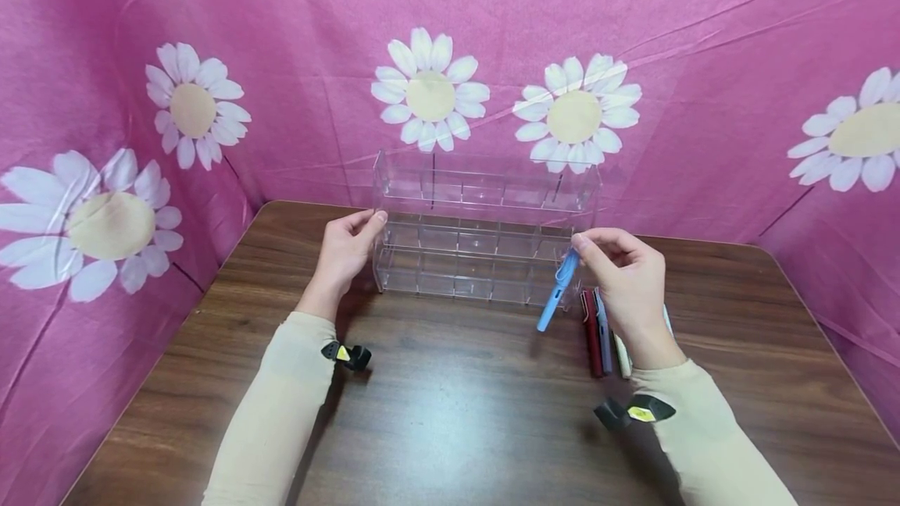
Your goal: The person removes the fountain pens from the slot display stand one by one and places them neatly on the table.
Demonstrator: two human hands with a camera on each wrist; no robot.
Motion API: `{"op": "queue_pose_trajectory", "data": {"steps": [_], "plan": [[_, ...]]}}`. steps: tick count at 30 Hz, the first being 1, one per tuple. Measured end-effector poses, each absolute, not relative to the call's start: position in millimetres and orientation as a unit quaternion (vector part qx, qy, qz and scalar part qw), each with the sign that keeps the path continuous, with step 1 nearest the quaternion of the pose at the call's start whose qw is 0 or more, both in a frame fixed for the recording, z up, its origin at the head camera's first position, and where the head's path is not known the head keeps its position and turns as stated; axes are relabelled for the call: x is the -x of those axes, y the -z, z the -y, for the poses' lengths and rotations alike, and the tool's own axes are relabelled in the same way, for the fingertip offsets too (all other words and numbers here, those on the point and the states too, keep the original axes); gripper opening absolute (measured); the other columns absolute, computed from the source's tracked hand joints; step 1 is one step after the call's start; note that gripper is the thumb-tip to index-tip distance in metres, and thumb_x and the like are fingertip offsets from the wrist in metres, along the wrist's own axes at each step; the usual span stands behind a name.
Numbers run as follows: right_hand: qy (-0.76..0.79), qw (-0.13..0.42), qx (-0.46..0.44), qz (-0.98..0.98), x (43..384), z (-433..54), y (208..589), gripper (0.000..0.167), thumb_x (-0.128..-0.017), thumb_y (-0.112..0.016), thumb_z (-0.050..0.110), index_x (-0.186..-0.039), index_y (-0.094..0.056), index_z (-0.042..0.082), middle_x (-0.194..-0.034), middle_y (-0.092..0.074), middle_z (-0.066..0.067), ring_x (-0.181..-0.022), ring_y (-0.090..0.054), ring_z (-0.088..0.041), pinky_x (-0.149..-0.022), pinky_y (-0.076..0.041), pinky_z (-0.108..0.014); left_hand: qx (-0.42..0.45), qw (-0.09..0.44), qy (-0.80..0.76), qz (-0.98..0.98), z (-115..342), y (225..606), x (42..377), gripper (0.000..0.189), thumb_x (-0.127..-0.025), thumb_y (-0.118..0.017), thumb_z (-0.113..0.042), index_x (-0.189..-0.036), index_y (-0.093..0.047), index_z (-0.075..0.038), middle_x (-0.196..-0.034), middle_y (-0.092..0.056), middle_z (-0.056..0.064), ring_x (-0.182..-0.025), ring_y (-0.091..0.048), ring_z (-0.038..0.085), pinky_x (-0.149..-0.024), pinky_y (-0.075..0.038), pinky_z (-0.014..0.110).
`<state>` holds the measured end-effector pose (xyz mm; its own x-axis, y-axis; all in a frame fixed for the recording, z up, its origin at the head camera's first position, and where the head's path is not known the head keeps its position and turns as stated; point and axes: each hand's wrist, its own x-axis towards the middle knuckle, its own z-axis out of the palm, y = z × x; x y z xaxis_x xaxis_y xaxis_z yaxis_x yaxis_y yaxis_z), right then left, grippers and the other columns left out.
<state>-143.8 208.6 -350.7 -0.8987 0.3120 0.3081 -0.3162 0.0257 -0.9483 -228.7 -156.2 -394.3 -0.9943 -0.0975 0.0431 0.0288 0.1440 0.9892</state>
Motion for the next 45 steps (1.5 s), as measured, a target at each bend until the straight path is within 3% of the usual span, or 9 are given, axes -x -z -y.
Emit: {"op": "queue_pose_trajectory", "data": {"steps": [6,14,23,38,45], "plan": [[-0.698,0.234,0.003,0.677,143,-222,351,0.004,-0.093,-0.078,-0.006,-0.095,-0.081,-0.003,-0.074,-0.077,0.004,-0.063,-0.068,-0.006,-0.064,-0.057,-0.017,-0.024,0.045,0.653,0.755,157,395,229,0.048,-0.107,-0.068,-0.023,-0.140,-0.065,0.010,-0.078,-0.067,-0.009,-0.071,-0.060,-0.001,-0.065,-0.051,0.014],[-0.672,0.243,0.027,0.699,141,-240,355,0.006,-0.094,-0.081,0.000,-0.093,-0.083,0.005,-0.073,-0.077,0.006,-0.063,-0.067,-0.005,-0.063,-0.056,-0.016,-0.026,0.044,0.652,0.756,157,394,229,0.048,-0.107,-0.068,-0.024,-0.142,-0.064,0.009,-0.076,-0.065,-0.010,-0.070,-0.059,-0.001,-0.064,-0.050,0.014],[-0.639,0.259,0.057,0.722,137,-257,359,0.004,-0.094,-0.082,0.003,-0.095,-0.084,0.006,-0.070,-0.074,0.009,-0.062,-0.062,-0.002,-0.055,-0.047,-0.014,-0.025,0.044,0.658,0.752,156,394,228,0.047,-0.107,-0.068,-0.023,-0.141,-0.064,0.010,-0.077,-0.066,-0.009,-0.071,-0.060,0.000,-0.064,-0.050,0.014],[-0.595,0.221,0.120,0.763,131,-284,364,0.003,-0.094,-0.085,0.011,-0.096,-0.086,0.014,-0.069,-0.073,0.013,-0.065,-0.061,-0.001,-0.054,-0.048,-0.014,-0.027,0.039,0.657,0.752,155,391,228,0.049,-0.107,-0.069,-0.024,-0.142,-0.063,0.011,-0.077,-0.067,-0.010,-0.070,-0.060,-0.002,-0.062,-0.050,0.014],[-0.659,0.227,0.152,0.701,131,-292,368,0.002,-0.094,-0.084,0.008,-0.093,-0.086,0.008,-0.071,-0.076,0.008,-0.062,-0.062,-0.005,-0.057,-0.051,-0.016,-0.031,0.042,0.658,0.751,156,394,228,0.048,-0.107,-0.068,-0.024,-0.141,-0.065,0.009,-0.078,-0.067,-0.008,-0.072,-0.062,0.000,-0.064,-0.051,0.014]]}}
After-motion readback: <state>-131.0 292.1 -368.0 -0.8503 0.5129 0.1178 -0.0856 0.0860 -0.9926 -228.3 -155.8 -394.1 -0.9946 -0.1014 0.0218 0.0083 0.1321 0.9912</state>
